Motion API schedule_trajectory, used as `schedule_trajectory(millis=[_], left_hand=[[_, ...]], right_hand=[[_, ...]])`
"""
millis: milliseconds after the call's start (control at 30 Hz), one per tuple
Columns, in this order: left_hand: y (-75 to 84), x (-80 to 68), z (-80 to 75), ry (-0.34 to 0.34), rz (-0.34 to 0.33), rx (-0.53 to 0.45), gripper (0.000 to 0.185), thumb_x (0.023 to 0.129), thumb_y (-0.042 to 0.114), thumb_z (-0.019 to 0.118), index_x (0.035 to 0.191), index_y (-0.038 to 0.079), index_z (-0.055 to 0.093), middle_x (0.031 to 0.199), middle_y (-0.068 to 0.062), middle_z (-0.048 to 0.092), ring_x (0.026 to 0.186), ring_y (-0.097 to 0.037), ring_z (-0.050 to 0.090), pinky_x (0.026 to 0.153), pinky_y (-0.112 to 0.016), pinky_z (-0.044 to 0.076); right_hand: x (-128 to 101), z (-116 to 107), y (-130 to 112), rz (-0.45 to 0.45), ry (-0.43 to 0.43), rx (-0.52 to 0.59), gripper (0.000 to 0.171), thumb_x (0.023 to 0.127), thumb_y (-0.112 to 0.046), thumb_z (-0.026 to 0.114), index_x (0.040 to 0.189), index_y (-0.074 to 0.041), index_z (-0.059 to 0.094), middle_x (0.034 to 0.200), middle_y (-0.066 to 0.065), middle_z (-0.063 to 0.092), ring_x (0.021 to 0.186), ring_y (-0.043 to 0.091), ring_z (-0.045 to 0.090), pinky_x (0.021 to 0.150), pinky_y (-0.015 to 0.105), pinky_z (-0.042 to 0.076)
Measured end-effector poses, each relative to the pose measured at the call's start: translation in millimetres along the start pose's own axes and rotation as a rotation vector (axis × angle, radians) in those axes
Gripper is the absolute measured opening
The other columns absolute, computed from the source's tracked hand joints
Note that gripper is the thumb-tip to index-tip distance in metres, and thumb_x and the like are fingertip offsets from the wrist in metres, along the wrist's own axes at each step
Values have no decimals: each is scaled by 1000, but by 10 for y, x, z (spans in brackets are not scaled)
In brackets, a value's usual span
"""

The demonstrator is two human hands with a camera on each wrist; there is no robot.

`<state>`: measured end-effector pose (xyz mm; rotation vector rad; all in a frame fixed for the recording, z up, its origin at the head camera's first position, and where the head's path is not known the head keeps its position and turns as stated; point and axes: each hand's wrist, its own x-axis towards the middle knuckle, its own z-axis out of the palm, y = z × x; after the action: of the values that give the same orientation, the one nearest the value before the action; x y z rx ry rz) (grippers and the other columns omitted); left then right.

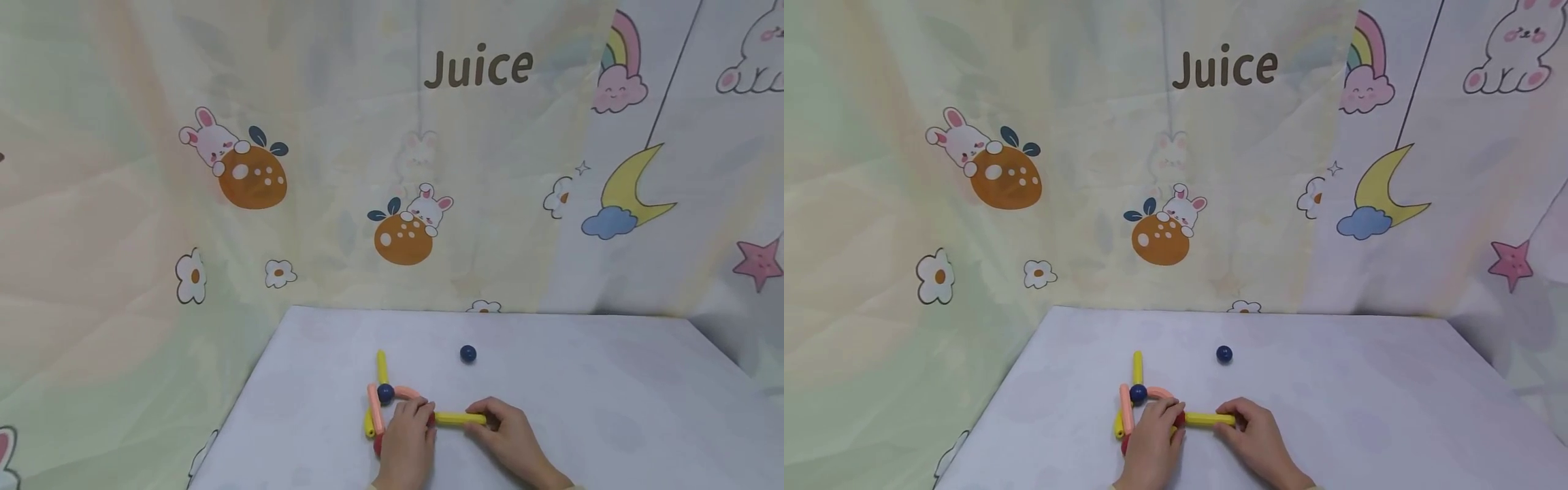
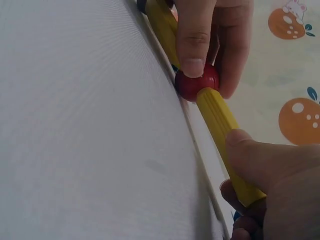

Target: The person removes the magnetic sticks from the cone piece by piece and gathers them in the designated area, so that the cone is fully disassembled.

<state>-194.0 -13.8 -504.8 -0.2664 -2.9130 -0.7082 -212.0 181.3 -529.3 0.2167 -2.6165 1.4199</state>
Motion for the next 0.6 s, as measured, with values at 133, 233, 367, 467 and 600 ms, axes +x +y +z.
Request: schedule_trajectory(millis=[133, 233, 367, 467, 600], left_hand=[[-55, -3, -4, 88, 18, -25, 33, 82, 14, 79, 115, 17, 71, 111, 7, 63, 101, -12, 57, 86, -32, 54], [-115, -1, -2, 123, 41, -58, 34, 81, 7, 78, 113, 16, 72, 108, 7, 62, 99, -11, 57, 83, -30, 54], [-183, 12, 36, 146, 22, -121, 35, 80, 7, 78, 114, 16, 71, 109, 8, 59, 99, -10, 55, 84, -29, 54], [-218, 23, 69, 165, 1, -178, 36, 80, 11, 79, 115, 16, 71, 109, 9, 56, 99, -7, 53, 84, -29, 53], [-222, 27, 78, 185, -4, -201, 35, 80, 13, 81, 114, 16, 71, 106, 10, 53, 96, -6, 51, 83, -27, 52]], right_hand=[[-1, 4, 12, -46, -8, -15, 27, 73, -12, 85, 92, -23, 70, 82, -12, 62, 66, 7, 48, 59, 20, 42], [3, 5, 16, -63, -14, -33, 29, 72, -10, 85, 93, -23, 70, 87, -14, 64, 69, 6, 49, 62, 20, 44], [5, 11, 4, -65, -16, -92, 30, 72, -10, 84, 93, -26, 70, 89, -18, 64, 79, 2, 56, 70, 21, 49], [6, 14, -16, -50, -21, -134, 30, 73, -10, 84, 93, -28, 70, 90, -21, 63, 86, 0, 59, 76, 21, 51], [7, 8, -43, -34, -26, -144, 29, 74, -9, 83, 92, -28, 71, 89, -21, 62, 87, 0, 59, 77, 21, 52]])
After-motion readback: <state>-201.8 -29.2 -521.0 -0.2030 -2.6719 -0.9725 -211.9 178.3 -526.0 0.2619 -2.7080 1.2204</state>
